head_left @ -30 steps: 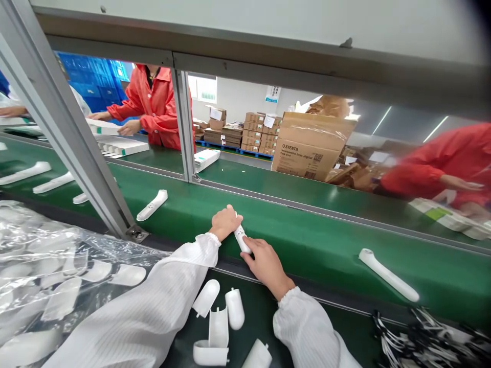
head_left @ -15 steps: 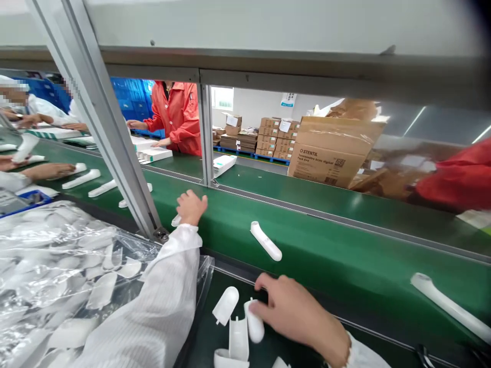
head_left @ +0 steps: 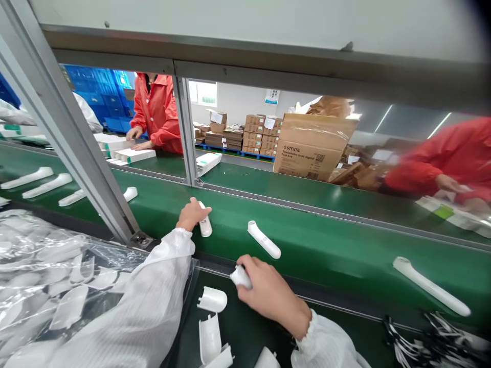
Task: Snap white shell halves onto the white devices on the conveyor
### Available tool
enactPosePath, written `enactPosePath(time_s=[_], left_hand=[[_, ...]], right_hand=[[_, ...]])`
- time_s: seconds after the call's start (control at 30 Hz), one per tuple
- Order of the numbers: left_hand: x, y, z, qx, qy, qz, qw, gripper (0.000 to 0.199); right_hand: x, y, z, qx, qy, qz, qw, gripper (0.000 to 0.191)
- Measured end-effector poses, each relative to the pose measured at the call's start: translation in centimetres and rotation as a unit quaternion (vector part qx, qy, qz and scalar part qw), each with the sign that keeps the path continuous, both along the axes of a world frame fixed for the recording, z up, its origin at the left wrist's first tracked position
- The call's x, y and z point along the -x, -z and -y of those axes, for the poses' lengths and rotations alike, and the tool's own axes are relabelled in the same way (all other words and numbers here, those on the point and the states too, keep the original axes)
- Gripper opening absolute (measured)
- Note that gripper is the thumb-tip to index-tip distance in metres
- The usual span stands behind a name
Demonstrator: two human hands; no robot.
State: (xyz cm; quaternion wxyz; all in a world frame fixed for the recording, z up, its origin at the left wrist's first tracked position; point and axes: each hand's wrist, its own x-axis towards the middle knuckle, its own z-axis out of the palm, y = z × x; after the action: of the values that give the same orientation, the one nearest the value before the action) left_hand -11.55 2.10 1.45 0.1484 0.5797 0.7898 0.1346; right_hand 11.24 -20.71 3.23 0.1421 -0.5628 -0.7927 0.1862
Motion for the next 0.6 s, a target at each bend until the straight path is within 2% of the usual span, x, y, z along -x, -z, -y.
enactPosePath(time_s=[0.1, 0.23, 0.4, 0.53, 0.6], left_hand=[[-2.1, 0.3, 0.2, 0.041, 0.065, 0.038, 0.996, 0.052], [-4.6, 0.8, 0.7, 0.052, 0.127, 0.024, 0.99, 0.047], [-6.8, 0.9, 1.5, 0.045, 0.174, -0.019, 0.984, 0.041], [-7.6, 0.7, 1.8, 0.042, 0.182, -0.04, 0.982, 0.044], [-7.9, 0.8, 1.8, 0.044, 0.185, -0.045, 0.981, 0.045]], right_hand=[[-0.7, 1.3, -2.2, -0.037, 0.073, -0.078, 0.994, 0.039], [-0.8, 3.8, -4.5, -0.109, 0.105, -0.109, 0.982, 0.035], [-0.3, 5.5, -5.2, -0.152, 0.103, -0.047, 0.982, 0.014], [-0.5, 5.6, -5.1, -0.169, 0.071, 0.008, 0.983, 0.014], [-0.8, 5.7, -5.3, -0.166, 0.041, 0.021, 0.985, 0.02]])
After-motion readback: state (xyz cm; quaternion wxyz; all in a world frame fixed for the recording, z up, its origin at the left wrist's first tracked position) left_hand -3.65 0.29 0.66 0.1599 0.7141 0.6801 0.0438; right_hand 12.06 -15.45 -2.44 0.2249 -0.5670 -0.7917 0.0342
